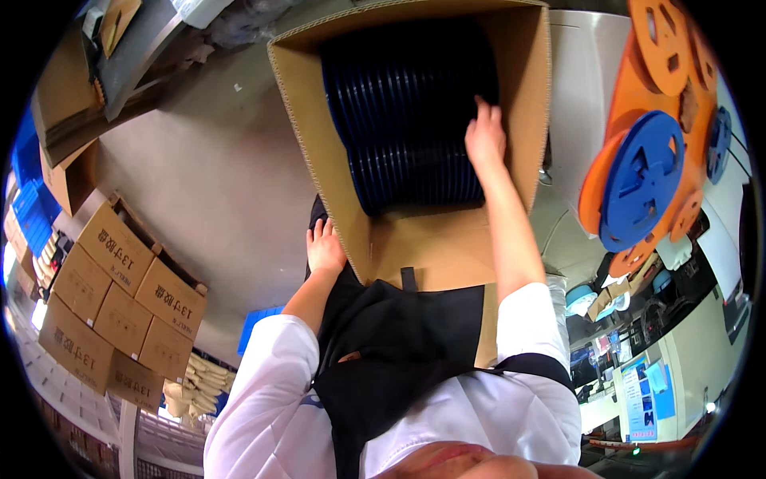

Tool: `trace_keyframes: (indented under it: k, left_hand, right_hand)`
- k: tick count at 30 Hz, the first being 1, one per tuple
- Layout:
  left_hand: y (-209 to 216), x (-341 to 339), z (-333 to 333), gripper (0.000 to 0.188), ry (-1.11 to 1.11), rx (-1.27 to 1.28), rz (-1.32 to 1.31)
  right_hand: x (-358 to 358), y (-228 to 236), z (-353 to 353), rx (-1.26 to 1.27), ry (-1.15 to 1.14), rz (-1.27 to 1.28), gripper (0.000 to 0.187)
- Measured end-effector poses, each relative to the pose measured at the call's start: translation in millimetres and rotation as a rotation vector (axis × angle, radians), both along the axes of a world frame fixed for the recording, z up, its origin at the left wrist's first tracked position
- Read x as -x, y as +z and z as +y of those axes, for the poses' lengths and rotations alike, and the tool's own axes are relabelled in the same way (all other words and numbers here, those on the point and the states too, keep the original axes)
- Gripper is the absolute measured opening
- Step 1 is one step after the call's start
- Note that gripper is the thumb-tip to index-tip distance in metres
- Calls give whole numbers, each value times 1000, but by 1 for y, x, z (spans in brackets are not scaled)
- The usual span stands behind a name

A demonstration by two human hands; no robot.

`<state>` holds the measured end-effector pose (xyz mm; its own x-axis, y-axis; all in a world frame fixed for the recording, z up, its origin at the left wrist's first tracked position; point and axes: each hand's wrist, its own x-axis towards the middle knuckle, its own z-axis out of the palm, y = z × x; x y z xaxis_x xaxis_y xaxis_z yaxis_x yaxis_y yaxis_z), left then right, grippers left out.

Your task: The person places several blue plastic reels into a large cardboard box, arranging them in vertical rows.

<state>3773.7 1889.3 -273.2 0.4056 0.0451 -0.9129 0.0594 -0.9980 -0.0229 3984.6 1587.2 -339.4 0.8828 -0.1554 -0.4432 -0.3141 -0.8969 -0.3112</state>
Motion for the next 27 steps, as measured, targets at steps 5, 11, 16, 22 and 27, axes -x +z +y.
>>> trace_keyframes:
  k: [5,11,16,22,27]
  left_hand:
    - [-1,1,1,47,88,2,-9]
    - [-1,10,4,42,173,36,-106]
    - [-6,16,3,39,204,27,-129]
    - [-7,21,2,35,200,11,-175]
    - [-6,21,0,32,195,6,-218]
  right_hand:
    - [-26,-26,-9,146,36,86,38]
    - [-20,-37,-11,238,121,-13,23]
    - [-22,-41,-13,274,221,-197,19]
    - [-23,-50,-22,253,498,-415,29]
    - [-25,-45,-17,208,477,-420,29]
